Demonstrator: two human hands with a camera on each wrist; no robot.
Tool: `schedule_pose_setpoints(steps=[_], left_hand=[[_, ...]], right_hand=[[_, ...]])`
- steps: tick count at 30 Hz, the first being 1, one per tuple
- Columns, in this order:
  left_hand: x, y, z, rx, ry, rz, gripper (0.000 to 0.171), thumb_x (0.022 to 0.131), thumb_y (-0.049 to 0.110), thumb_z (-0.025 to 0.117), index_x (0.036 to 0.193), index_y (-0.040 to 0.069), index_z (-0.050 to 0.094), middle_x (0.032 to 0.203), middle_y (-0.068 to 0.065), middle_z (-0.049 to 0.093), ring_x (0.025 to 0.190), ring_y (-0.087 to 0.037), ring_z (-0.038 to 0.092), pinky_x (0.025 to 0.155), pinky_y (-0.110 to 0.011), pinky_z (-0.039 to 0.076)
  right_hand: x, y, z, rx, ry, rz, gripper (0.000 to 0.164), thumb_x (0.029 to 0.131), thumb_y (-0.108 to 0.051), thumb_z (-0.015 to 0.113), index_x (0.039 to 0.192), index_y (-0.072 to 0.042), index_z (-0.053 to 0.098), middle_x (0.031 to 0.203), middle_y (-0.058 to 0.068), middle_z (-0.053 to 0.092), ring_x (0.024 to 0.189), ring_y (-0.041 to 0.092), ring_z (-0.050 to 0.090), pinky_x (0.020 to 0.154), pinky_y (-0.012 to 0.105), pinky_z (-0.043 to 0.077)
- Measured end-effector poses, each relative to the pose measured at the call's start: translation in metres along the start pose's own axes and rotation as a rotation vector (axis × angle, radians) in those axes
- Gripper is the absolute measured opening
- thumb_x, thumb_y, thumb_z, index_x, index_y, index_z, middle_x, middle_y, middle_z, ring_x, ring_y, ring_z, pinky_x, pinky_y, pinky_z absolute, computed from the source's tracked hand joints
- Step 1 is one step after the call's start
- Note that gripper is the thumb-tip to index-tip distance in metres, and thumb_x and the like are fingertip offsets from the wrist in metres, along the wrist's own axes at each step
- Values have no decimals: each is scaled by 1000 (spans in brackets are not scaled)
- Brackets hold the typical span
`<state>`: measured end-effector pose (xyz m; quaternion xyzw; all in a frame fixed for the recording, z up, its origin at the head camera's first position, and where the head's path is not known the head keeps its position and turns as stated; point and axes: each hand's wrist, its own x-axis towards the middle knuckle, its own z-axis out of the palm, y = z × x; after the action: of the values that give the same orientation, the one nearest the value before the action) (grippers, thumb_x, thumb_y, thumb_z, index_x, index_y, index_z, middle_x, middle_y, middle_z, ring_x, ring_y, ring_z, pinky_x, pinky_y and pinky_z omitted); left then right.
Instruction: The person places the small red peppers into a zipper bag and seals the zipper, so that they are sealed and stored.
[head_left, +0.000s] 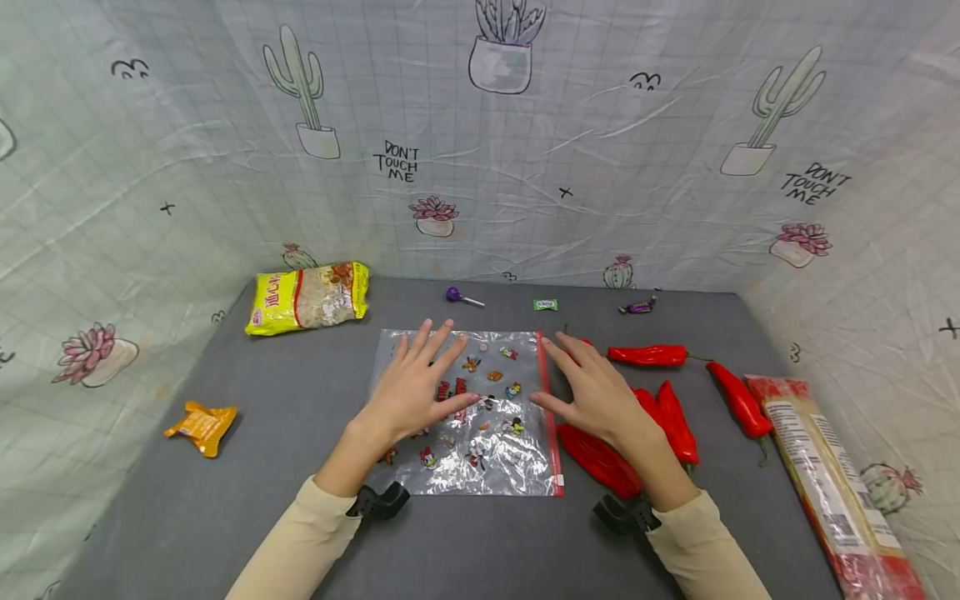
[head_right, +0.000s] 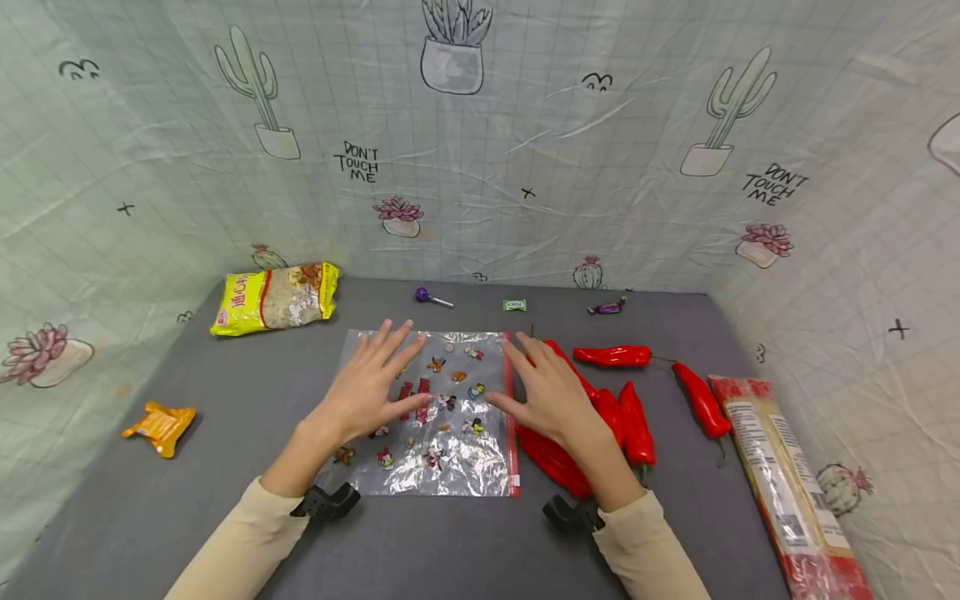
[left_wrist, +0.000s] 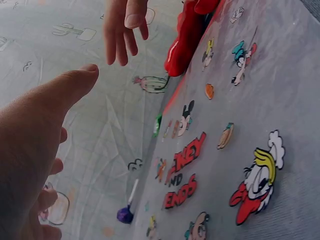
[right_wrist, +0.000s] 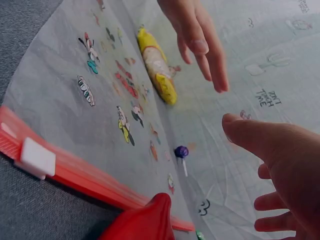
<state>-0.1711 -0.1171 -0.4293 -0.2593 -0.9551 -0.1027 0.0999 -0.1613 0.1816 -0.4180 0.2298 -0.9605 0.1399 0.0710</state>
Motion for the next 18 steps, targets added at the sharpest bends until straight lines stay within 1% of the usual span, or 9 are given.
schedule_pose_setpoints(steps=[5, 9, 12, 15, 18], left_hand=[[0, 1, 10, -64, -39, 2, 82, 83, 76, 37, 150, 31, 19, 160, -1, 11, 148, -27, 4, 117, -58, 16], [0, 3, 17, -70, -50, 13, 80, 85, 73, 40, 149, 28, 23, 158, -5, 18, 147, -30, 12, 116, -56, 19], [0, 3, 23, -82, -53, 32, 76, 87, 68, 44, 147, 24, 30, 156, -8, 24, 145, -33, 19, 115, -55, 24], [0, 3, 29, -95, -62, 54, 72, 88, 62, 49, 144, 19, 38, 154, -10, 29, 142, -35, 25, 113, -55, 28], [-1, 2, 35, -92, -64, 69, 69, 88, 58, 52, 142, 17, 41, 152, -11, 32, 141, -36, 28, 112, -55, 31]], right_hand=[[3, -2, 6, 38, -49, 3, 78, 84, -61, 56, 146, -19, 34, 149, 7, 36, 132, 28, 40, 105, 50, 42], [4, -3, 13, 54, -72, 19, 75, 85, -56, 59, 146, -21, 34, 143, 8, 42, 128, 28, 44, 103, 50, 44], [3, -3, 16, 79, -86, 40, 73, 85, -51, 62, 145, -20, 34, 139, 10, 46, 126, 29, 46, 102, 50, 45], [2, -2, 19, 101, -102, 54, 71, 85, -46, 63, 144, -17, 36, 136, 13, 50, 123, 29, 49, 99, 50, 47], [1, -1, 22, 108, -104, 58, 70, 85, -43, 64, 143, -14, 38, 133, 15, 52, 121, 29, 52, 98, 48, 49]])
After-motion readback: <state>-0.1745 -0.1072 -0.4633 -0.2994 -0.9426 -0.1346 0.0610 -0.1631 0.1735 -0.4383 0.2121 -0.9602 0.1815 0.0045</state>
